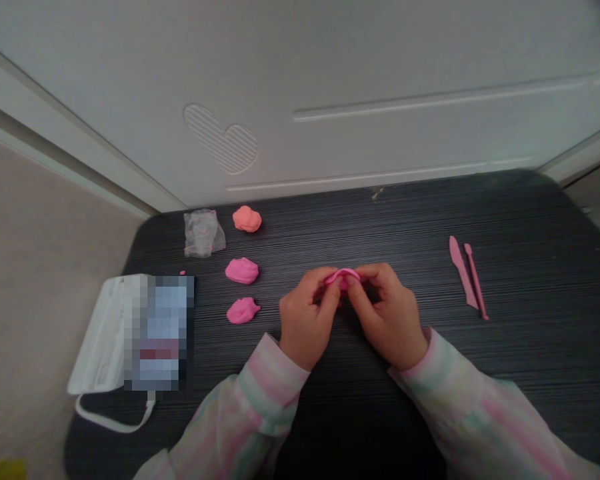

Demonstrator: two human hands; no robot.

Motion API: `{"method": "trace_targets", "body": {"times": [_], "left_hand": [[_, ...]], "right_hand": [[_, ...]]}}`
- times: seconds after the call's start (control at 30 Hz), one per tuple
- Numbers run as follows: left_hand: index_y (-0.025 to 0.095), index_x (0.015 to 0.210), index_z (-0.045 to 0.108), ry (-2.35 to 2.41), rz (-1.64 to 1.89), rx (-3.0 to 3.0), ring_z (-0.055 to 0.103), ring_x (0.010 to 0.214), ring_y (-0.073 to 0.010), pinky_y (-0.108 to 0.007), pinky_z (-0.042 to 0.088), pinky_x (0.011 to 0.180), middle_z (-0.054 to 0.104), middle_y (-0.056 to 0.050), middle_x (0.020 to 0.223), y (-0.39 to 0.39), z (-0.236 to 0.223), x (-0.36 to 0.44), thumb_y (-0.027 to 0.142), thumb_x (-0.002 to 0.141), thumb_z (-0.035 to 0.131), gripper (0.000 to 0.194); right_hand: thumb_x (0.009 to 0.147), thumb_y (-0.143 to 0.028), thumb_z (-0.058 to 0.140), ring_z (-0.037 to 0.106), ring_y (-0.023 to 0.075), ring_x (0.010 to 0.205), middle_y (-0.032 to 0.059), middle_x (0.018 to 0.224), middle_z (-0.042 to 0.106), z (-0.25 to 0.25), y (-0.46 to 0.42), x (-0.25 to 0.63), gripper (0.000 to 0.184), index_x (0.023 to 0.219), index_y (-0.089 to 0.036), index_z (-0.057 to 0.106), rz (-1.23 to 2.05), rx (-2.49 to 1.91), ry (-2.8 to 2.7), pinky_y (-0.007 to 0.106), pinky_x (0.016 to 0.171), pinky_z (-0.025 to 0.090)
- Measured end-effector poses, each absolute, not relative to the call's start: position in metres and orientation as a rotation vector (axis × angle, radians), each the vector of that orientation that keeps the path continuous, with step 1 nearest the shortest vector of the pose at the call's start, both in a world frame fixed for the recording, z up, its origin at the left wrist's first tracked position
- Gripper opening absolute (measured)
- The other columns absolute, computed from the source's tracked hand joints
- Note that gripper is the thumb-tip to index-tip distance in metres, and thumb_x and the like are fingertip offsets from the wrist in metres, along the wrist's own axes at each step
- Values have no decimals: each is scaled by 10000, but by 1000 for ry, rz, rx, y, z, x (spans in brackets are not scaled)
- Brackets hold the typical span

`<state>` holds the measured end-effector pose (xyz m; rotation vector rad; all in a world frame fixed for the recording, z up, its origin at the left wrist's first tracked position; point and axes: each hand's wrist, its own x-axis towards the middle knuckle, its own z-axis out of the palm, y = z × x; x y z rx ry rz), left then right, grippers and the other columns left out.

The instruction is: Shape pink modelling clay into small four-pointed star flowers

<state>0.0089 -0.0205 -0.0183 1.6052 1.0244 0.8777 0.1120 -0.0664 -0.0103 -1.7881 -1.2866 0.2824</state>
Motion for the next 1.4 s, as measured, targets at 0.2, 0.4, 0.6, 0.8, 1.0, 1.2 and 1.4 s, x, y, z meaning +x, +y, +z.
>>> {"method": "trace_targets", "body": {"times": [0.2,0.4,0.6,0.8,1.0,1.2,1.4], "left_hand": [[188,1018,543,1076,843,1762,617,737,-112,-208,496,682,654,-23,887,-18,-17,7,248,790,492,241],[171,904,606,1034,925,1935,585,774,-99,-190,465,700,647,-17,863,-15,-15,5,193,778,508,161],[173,872,619,1070,966,1982,592,726,-111,-211,474,656,655,-23,826,-15,-15,6,192,767,516,148],[181,862,641,1077,965,2027,620,756,-135,-253,491,718,682,-24,827,-15,-15,5,199,770,514,158],[185,875,643,1063,911,2007,626,758,-131,-242,498,716,685,-20,829,-14,-15,4,213,777,509,168],[191,907,635,999,921,1986,623,782,-134,-255,495,739,681,-24,871,-13,-14,4,231,770,525,180],[196,872,644,979,937,1969,627,760,-129,-246,496,732,686,-15,833,-14,-15,3,217,775,516,162]], "right_hand": [[772,-208,493,581,116,659,24,758,600,-16,-67,113,150,917,-170,491,313,-1740,-1278,234,583,466],[793,-202,473,569,121,698,21,784,616,-12,-66,118,100,856,-186,548,315,-1706,-1438,249,624,456],[776,-195,485,559,137,687,20,737,609,-13,-66,119,82,831,-186,545,160,-1739,-1557,264,607,446],[771,-187,475,556,139,669,17,729,605,-13,-68,118,74,818,-196,532,115,-1738,-1583,268,597,440],[762,-188,491,544,121,636,2,691,593,-11,-68,119,58,788,-190,542,190,-1744,-1496,245,580,431],[769,-184,481,542,118,636,6,695,591,-9,-67,121,68,796,-184,544,271,-1718,-1503,242,582,429],[787,-207,466,544,115,642,6,706,598,-9,-68,121,87,801,-184,549,332,-1704,-1496,242,590,436]]}}
